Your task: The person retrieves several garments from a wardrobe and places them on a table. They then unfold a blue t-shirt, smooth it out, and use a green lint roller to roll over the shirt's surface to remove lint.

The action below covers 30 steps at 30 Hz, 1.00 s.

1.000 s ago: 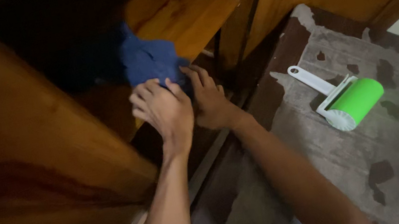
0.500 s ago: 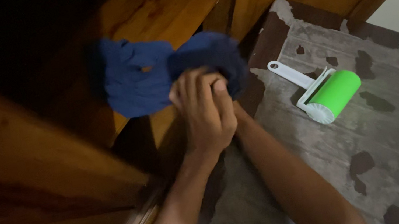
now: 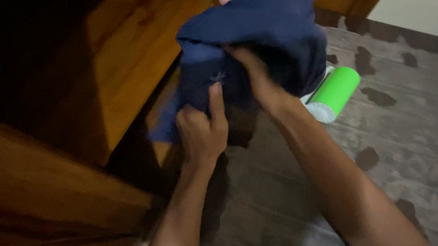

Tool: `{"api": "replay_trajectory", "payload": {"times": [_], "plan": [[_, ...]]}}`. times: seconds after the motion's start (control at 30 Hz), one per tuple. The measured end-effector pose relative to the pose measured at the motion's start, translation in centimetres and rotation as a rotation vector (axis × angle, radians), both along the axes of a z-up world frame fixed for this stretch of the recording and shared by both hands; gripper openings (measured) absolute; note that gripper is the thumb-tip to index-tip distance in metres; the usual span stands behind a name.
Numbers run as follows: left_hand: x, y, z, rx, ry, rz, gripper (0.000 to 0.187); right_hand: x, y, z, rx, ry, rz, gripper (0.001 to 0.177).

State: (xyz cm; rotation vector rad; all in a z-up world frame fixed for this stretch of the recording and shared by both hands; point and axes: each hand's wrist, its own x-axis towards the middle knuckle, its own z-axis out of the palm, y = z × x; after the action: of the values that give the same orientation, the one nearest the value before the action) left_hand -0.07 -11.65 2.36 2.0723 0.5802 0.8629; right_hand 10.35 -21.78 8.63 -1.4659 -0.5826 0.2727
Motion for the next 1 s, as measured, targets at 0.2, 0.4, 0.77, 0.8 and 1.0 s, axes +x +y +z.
{"api": "replay_trajectory", "payload": {"times": [0.2,0.4,0.77,0.8,1.0], "plan": [[0.2,-2.8,-1.0,-0.324,0.110,-0.074,0.069,-0.3,-5.1,-0.7,0.479,0.152,0.325,0.049],[-1.2,-7.3,2.9,-1.108,-0.565,-0.592,0.069,-4.2,-14.4,2.3,-0.181,-0.758,0.144,0.078],[-1.8,-23.4,6.2,-0.967,-0.234,-1.064,0.066,-11.1,-29.4,0.4,-0.328,-0.502,0.047,0.086],[-1.4,-24.6,6.2,-0.781,-0.185,-1.103,0.068,-11.3,-31.1,0.3,-0.349,-0.510,-0.010,0.082],[0.2,-31.7,6.7,-0.589,0.394,-1.319,0.065,-11.8,-42.6,1.3,-0.500,-0.583,-0.446,0.059]]}}
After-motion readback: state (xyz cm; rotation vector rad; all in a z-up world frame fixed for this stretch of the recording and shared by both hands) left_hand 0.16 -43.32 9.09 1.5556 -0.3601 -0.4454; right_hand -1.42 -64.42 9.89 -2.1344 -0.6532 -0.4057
